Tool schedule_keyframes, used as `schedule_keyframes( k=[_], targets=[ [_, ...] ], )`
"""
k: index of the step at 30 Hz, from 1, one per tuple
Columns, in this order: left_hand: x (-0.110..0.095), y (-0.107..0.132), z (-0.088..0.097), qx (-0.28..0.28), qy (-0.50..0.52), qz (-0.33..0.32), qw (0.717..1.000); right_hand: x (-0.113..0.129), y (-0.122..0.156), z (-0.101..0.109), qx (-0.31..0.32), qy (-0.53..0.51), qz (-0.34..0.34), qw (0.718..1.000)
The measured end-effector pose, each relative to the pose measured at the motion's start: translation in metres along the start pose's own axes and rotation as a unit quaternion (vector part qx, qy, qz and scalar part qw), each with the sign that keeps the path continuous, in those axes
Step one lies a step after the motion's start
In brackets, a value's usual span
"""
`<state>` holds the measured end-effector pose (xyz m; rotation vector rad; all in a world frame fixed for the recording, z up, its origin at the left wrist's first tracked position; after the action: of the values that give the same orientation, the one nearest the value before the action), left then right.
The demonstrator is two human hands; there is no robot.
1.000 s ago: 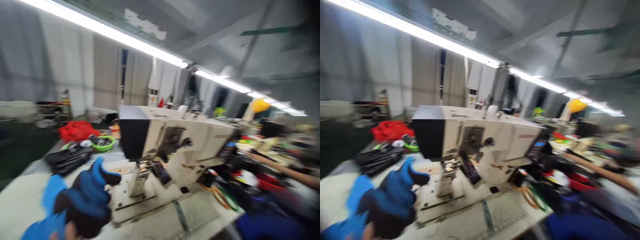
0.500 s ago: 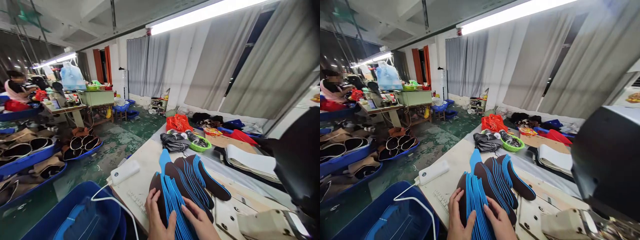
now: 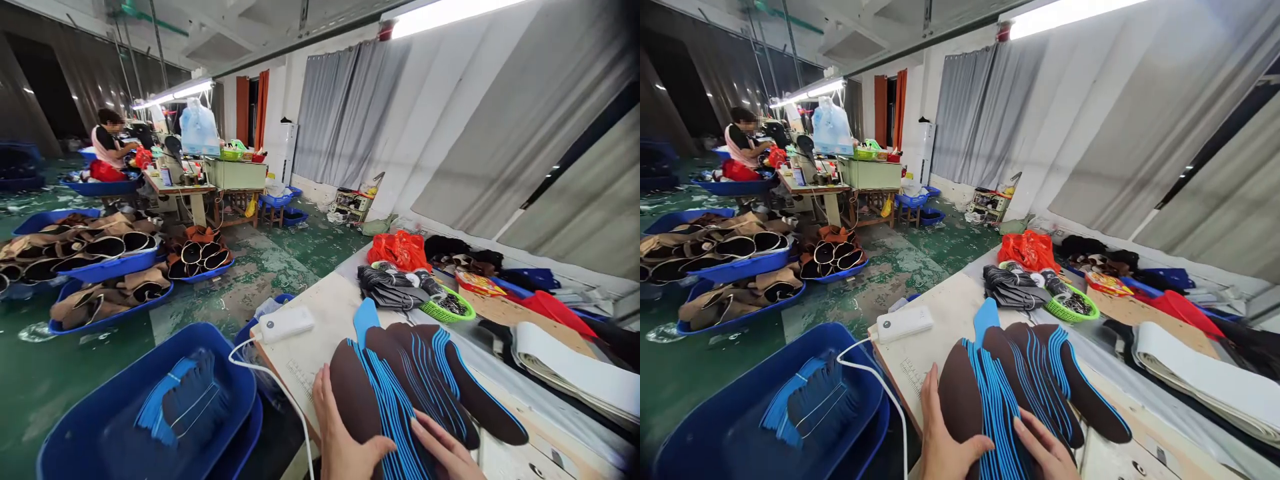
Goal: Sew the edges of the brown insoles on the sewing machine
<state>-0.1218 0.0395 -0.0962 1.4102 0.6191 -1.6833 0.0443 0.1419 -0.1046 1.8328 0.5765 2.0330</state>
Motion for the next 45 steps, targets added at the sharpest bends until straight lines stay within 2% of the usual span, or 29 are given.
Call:
schedule_keyframes(
  k=[4,9,14,18,20,22,28,34,39,42,45],
  targets=[
    [0.0,-0.001,0.002,0.009,-0.014,0.016,1.0,-0.009,-0.01,0.002,-0.009,-0.036,0.003,0.999],
    [0.005,-0.002,0.001,0.011,-0.015,-0.008,1.0,-0.011,-0.011,0.003,-0.017,-0.053,0.002,0.998],
    [0.004,-0.006,0.008,0.017,-0.031,-0.051,0.998,0.005,0.009,-0.004,0.037,-0.019,0.015,0.999],
    [-0.007,-0.016,0.014,0.081,-0.105,-0.107,0.985,0.022,0.019,-0.01,0.032,0.052,0.071,0.996],
    [-0.014,-0.022,0.016,0.115,-0.133,-0.128,0.976,0.028,0.021,-0.017,0.033,0.077,0.1,0.991],
    [-0.021,-0.028,0.019,0.127,-0.142,-0.127,0.973,0.03,0.024,-0.026,0.041,0.093,0.122,0.987],
    [-0.038,-0.044,0.036,0.103,-0.156,-0.101,0.977,0.021,0.045,-0.063,0.051,0.098,0.152,0.982],
    [-0.041,-0.05,0.048,0.06,-0.179,-0.136,0.973,0.022,0.052,-0.082,0.019,0.215,0.301,0.929],
    [-0.036,-0.051,0.055,0.072,-0.18,-0.107,0.975,0.019,0.051,-0.091,-0.027,0.31,0.419,0.853],
    [-0.024,-0.059,0.064,0.073,-0.155,-0.12,0.978,0.018,0.06,-0.101,-0.031,0.296,0.463,0.835],
    [-0.005,-0.071,0.073,0.062,-0.074,-0.144,0.985,0.017,0.07,-0.116,-0.026,0.242,0.505,0.828]
  ],
)
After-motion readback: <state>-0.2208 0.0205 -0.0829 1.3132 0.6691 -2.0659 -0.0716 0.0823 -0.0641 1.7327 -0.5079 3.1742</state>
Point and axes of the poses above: each hand's wrist, its own y-axis away from the middle knuckle, its own z-axis out of the back of the hand, x = y × z, the point moved 3 cm from there along -y, towards the middle knuckle, and after that the axes turned 15 degrees about -x, right-handed, at the moved point
